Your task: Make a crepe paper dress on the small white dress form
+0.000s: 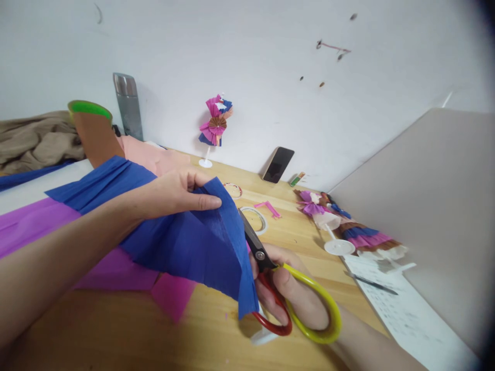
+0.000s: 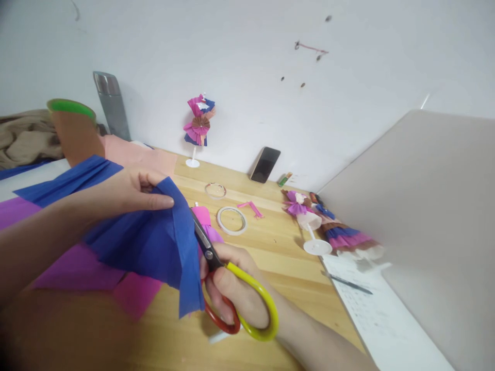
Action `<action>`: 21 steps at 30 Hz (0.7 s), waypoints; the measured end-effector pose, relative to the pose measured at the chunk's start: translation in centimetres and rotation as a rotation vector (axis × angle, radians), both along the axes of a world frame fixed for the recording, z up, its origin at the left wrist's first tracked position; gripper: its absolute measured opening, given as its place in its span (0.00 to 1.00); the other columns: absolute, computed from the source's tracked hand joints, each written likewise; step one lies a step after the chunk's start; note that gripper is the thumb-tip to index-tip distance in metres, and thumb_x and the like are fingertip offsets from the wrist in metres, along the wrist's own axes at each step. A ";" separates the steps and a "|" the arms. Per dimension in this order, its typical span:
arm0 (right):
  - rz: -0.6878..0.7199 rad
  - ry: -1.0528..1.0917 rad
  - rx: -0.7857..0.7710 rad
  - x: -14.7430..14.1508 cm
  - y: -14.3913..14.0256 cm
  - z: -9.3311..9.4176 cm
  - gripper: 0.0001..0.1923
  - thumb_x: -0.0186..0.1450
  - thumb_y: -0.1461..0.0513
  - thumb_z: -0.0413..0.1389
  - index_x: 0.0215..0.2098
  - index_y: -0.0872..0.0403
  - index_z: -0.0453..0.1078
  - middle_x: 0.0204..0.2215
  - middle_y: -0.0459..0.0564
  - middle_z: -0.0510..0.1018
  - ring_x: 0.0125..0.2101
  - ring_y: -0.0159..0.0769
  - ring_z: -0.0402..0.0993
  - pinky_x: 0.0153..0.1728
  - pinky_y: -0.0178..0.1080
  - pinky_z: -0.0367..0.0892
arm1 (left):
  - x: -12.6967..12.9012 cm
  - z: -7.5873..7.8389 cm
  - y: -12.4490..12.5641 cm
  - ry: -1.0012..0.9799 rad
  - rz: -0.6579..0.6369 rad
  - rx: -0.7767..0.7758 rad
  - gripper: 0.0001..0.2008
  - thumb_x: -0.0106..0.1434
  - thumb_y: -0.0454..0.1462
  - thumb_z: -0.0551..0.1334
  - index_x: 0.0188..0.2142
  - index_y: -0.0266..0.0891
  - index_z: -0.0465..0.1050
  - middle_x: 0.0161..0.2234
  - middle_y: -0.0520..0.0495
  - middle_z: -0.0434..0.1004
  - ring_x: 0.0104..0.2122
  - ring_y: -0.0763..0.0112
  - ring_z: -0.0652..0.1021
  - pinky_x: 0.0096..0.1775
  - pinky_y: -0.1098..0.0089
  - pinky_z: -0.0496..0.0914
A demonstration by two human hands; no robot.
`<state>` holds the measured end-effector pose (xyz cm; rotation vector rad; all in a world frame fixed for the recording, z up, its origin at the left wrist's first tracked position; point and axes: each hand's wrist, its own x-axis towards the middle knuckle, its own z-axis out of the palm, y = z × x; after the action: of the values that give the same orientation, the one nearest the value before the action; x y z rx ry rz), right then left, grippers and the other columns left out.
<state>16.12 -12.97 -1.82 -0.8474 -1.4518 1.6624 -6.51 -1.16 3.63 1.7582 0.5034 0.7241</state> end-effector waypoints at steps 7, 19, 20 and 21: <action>0.008 0.044 0.005 0.0 0.0 -0.5 0.26 0.62 0.40 0.55 0.34 0.55 0.65 0.08 0.33 0.58 0.08 0.21 0.49 0.12 0.25 0.51 | 0.1 0.0 0.0 0.003 -0.008 0.016 0.03 0.57 0.34 0.68 0.31 0.36 0.81 0.32 0.48 0.84 0.31 0.72 0.81 0.37 0.76 0.76; 0.038 0.025 -0.033 0.4 -0.2 -0.6 0.30 0.58 0.36 0.56 0.38 0.54 0.66 0.14 0.39 0.63 0.11 0.22 0.52 0.14 0.27 0.53 | 0.0 -0.1 0.1 -0.009 -0.038 -0.058 0.02 0.55 0.30 0.68 0.29 0.37 0.81 0.28 0.52 0.83 0.28 0.75 0.80 0.34 0.78 0.75; 0.050 0.037 -0.035 0.4 -0.1 -0.7 0.31 0.57 0.36 0.56 0.38 0.53 0.67 0.14 0.38 0.63 0.12 0.23 0.53 0.16 0.28 0.55 | 0.0 -0.1 0.1 -0.017 -0.048 -0.068 0.03 0.56 0.30 0.68 0.29 0.38 0.81 0.28 0.52 0.83 0.28 0.75 0.81 0.33 0.79 0.75; 0.061 0.052 -0.034 0.4 -0.1 -0.8 0.32 0.57 0.35 0.56 0.38 0.53 0.67 0.13 0.38 0.63 0.12 0.23 0.53 0.17 0.29 0.57 | 0.0 -0.1 0.1 -0.026 -0.055 -0.077 0.04 0.56 0.29 0.68 0.29 0.38 0.81 0.28 0.53 0.83 0.28 0.76 0.81 0.32 0.80 0.75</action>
<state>16.52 -13.02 -2.59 -0.7801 -1.4306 1.7455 -6.50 -1.07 3.54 1.6823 0.4574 0.6794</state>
